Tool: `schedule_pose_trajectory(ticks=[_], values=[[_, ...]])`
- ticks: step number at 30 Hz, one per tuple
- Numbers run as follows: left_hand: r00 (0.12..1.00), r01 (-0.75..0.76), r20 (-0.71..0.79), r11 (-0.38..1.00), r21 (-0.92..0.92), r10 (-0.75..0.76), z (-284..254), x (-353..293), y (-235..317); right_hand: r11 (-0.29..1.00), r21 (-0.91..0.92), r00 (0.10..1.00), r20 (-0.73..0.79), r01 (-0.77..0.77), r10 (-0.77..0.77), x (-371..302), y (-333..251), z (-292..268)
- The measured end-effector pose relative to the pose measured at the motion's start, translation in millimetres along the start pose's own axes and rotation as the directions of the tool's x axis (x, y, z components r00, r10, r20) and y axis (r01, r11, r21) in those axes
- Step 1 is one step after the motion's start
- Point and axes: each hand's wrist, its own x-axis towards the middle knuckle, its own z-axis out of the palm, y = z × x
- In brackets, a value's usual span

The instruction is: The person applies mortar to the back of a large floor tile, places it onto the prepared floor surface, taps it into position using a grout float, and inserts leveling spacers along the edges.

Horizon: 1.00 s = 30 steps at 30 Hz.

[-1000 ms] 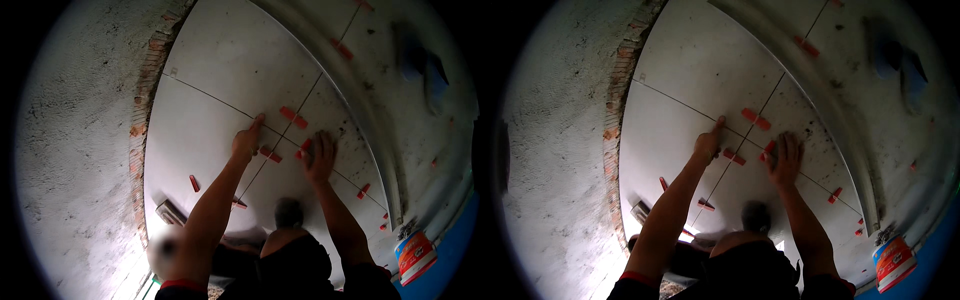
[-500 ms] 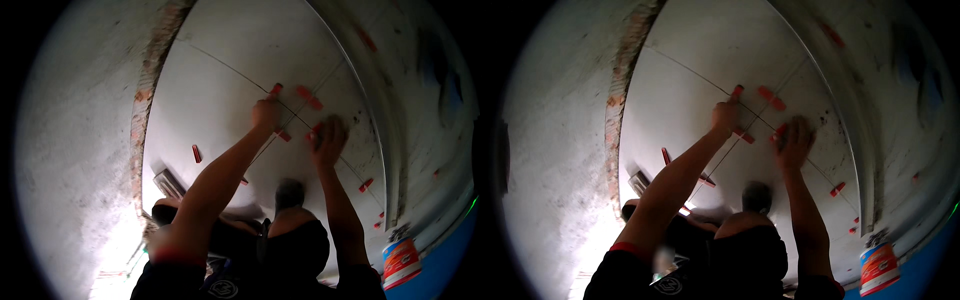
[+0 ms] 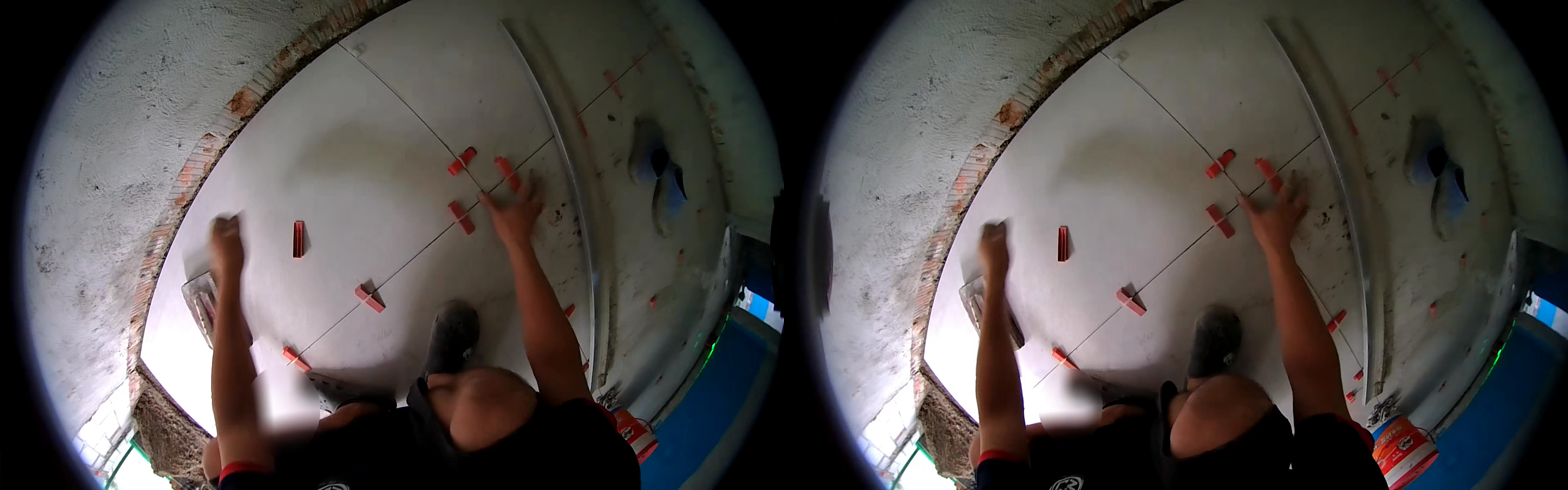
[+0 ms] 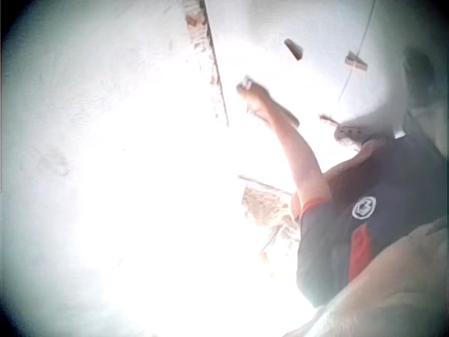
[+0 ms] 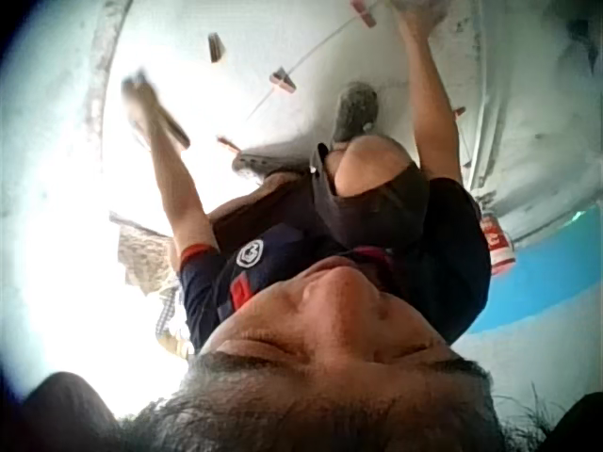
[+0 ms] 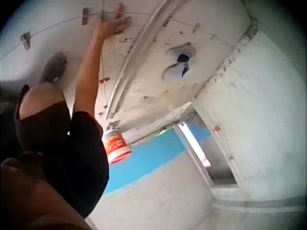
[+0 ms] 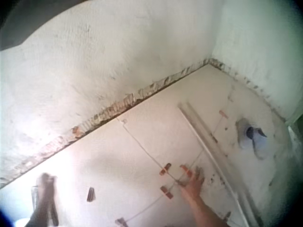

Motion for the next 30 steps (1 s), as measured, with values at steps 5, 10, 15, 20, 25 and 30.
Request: schedule_pose_trajectory(ticks=[5,10,15,20,25,30], values=[[0.703,0.704,-0.194,0.629,0.331,-0.684,-68.1,-56.6,-113.5,0.991,0.059,0.986,-0.107,-0.12,0.126,16.5,28.8,16.3],[0.619,0.774,-0.154,0.566,0.285,-0.77,-60.4,-130.4,-169.7,0.997,-0.077,1.0,0.022,0.014,-0.012,2.4,2.6,10.8],[0.561,0.809,-0.101,0.518,0.28,-0.822,-65.9,-143.0,-137.0,0.996,0.016,0.968,-0.238,0.088,-0.082,11.7,8.3,19.3],[0.623,0.761,0.128,0.636,0.127,-0.772,-74.7,-129.8,-145.5,0.7,0.7,0.964,0.064,0.14,-0.257,-64.2,-78.8,-4.1],[0.694,0.72,0.418,0.57,-0.395,-0.586,-109.7,-120.1,-87.3,0.54,0.832,0.518,0.52,-0.128,-0.679,-163.5,-160.8,1.4],[0.789,0.599,0.415,0.418,-0.683,-0.453,-83.9,-111.1,58.4,0.65,0.735,0.075,0.671,-0.193,-0.737,-183.6,-178.3,-17.5]])
